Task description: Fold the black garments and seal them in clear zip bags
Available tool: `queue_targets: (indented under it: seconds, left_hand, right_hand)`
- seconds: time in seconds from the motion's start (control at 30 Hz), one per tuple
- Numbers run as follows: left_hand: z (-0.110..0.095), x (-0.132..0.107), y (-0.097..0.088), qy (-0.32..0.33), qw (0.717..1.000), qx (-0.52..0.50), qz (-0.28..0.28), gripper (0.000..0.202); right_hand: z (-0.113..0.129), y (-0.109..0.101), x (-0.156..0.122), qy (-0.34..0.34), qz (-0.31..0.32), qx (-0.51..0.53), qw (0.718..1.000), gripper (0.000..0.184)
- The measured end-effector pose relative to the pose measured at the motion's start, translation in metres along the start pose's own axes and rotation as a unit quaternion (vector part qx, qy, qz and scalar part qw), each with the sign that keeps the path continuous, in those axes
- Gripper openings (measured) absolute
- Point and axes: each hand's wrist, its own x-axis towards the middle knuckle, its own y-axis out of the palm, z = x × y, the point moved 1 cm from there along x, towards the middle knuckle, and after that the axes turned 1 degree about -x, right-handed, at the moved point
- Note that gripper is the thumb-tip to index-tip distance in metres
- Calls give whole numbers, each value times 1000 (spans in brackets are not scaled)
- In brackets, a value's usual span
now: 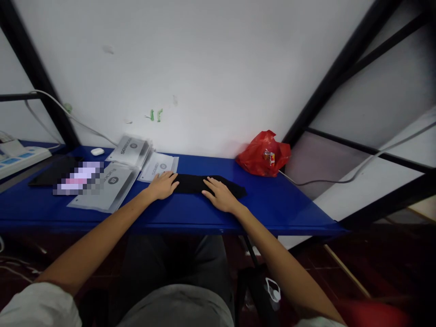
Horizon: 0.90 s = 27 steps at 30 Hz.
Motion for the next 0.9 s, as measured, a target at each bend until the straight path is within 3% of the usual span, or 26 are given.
queue_targets:
  seconds: [0.2, 0.33, 0.67, 0.9]
  left_hand:
    - [5, 5, -7, -8, 1000, -8, 26, 55]
    - [12, 13, -20, -1, 999, -14, 39, 52]
    - [35, 42, -48, -33, 990, -66, 117, 43]
    - [33, 34, -61, -48, 987, -106, 110, 28]
  right_hand:
    - [-45, -4, -1, 34, -26, 10, 999, 49]
    - [-62, -6, -1, 31, -54, 11, 998, 44]
    - [-65, -7, -4, 56, -86, 22, 995, 40]
    - [-66, -12, -3, 70, -87, 44, 993, 37]
